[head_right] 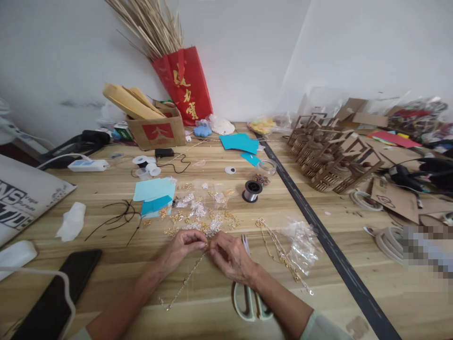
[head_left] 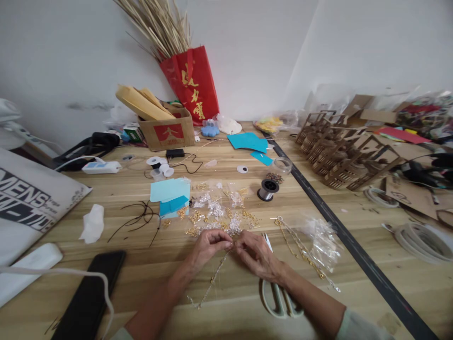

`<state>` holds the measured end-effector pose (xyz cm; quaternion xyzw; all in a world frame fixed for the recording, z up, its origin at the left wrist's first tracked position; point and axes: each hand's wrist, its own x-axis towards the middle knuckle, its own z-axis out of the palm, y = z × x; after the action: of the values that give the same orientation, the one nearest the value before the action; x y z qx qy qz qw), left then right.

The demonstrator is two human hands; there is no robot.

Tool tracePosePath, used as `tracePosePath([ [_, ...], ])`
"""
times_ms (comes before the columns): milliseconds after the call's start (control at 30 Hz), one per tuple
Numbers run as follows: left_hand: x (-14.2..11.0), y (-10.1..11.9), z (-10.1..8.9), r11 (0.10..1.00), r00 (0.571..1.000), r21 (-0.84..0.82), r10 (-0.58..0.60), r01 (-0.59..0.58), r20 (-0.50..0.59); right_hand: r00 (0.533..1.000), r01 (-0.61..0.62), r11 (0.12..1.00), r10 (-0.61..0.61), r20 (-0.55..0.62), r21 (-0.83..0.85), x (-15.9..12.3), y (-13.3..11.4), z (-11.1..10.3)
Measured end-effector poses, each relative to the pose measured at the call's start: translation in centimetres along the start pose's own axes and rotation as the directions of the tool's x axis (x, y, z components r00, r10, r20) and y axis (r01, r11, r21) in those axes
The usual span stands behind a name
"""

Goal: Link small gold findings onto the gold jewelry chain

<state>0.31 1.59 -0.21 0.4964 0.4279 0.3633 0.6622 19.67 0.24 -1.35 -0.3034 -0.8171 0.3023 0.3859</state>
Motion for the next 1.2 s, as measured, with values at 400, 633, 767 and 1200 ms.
tracePosePath([
  [400, 0.2, -0.3, 0.0, 0.998, 1.0, -0.067, -0.017, 0.019, 0.022, 1.0, 0.014, 1.0, -0.014, -0.015, -0.003, 0.2, -0.2, 0.0],
  [633, 0.3, -0.8, -0.2, 0.989, 0.998, -0.146, -0.023, 0.032, 0.063, 1.0, 0.012, 1.0, -0.012, -0.013, -0.015, 0.2, -0.3, -0.1],
  [767, 0.3, -1.0, -0.2, 0.983, 0.996, -0.182, -0.016, 0.032, 0.089, 0.999, 0.033, 0.999, -0.034, -0.027, -0.024, 0.2, -0.3, -0.1],
  [1200, 0.3, -1.2, -0.2, 0.979, 0.993, -0.191, -0.052, 0.073, 0.11, 0.999, 0.024, 1.0, -0.024, -0.037, 0.005, 0.1, -0.3, -0.1],
])
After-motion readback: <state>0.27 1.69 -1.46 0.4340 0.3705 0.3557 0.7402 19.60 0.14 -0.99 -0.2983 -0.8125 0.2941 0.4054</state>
